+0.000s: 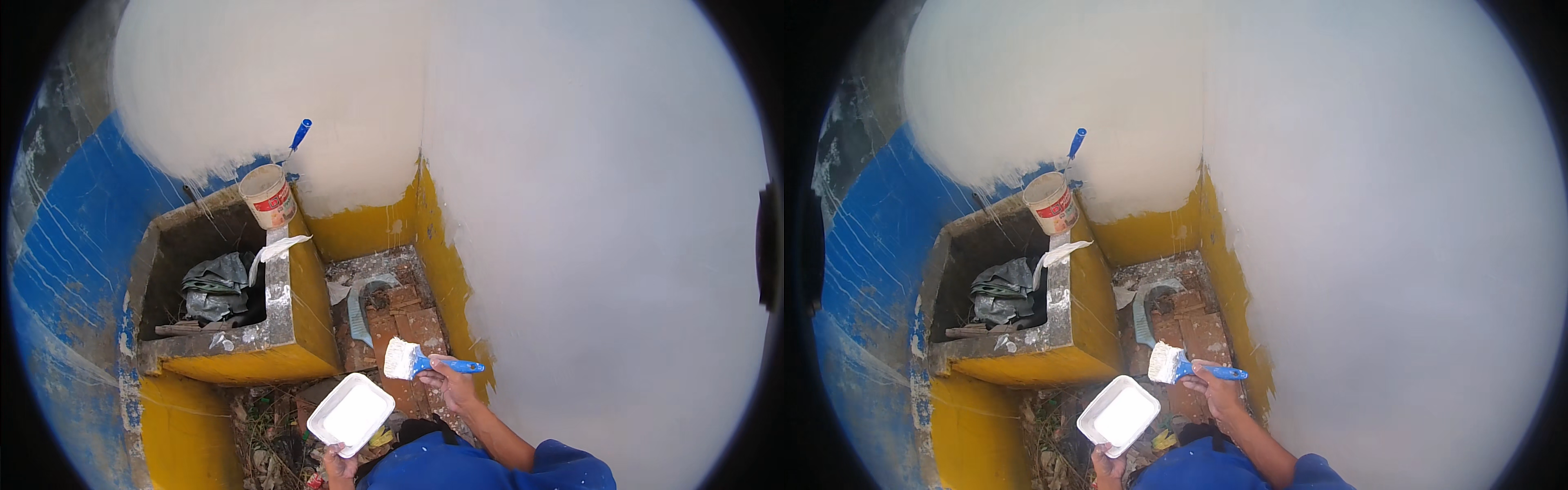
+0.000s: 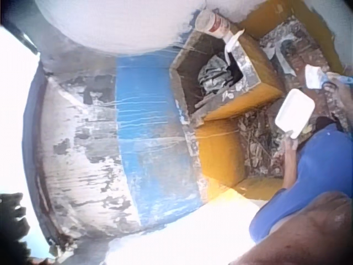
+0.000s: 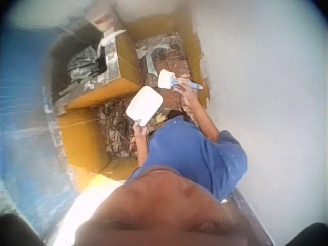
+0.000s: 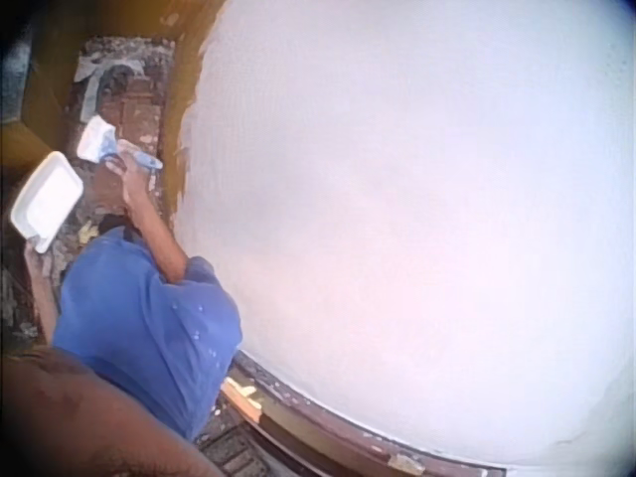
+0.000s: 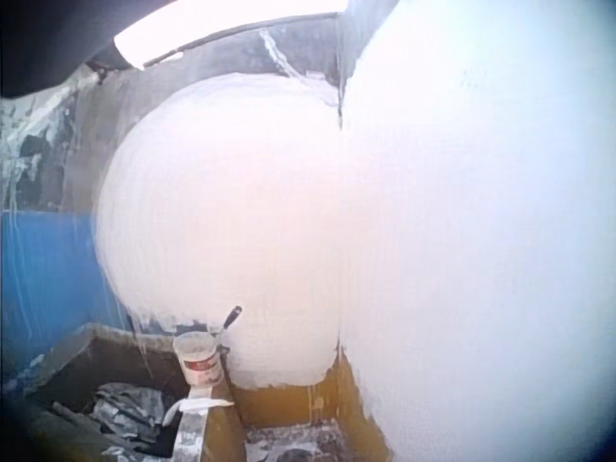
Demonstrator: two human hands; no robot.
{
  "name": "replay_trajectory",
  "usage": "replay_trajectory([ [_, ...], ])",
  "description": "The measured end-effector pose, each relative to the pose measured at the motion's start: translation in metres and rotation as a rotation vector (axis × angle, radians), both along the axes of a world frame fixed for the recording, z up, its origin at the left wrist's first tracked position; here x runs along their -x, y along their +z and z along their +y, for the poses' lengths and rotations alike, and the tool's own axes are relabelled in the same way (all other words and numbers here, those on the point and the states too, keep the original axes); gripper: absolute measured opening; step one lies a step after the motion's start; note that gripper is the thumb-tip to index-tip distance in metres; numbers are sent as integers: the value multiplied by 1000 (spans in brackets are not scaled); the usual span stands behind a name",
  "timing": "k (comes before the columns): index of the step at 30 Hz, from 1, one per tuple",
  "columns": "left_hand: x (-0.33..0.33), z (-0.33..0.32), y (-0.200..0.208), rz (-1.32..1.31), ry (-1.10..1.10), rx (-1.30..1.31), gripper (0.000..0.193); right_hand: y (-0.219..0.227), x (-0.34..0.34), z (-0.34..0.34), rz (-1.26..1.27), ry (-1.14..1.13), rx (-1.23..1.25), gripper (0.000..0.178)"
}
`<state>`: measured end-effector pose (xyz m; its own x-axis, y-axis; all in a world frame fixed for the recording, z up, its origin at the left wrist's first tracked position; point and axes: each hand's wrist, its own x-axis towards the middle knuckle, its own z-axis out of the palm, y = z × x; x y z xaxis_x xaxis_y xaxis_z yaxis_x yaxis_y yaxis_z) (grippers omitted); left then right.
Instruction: The person paints a wall using white paint and a brush, repeatedly dipping the brush into a small white container.
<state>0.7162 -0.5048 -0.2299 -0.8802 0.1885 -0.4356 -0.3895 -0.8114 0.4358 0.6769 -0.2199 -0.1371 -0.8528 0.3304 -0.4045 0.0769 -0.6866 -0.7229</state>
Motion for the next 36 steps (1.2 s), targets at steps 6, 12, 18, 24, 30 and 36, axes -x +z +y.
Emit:
replay_trajectory([
  [6,54,55,17,54,-186,-19,78,18,-1,43,86,-134,-119,26],
  [12,103,93,19,59,-381,-43,74,41,-4,51,124,-348,-323,26],
  [18,138,133,42,68,-537,-58,65,77,-7,49,54,-472,-678,24],
  [24,159,167,57,151,-756,-18,62,91,-21,62,-60,-546,-1172,17],
  [30,184,180,69,163,-911,15,61,104,-6,58,-163,-590,-1412,11],
  [36,211,176,72,151,-939,-32,59,110,41,51,-223,-490,-1556,9],
])
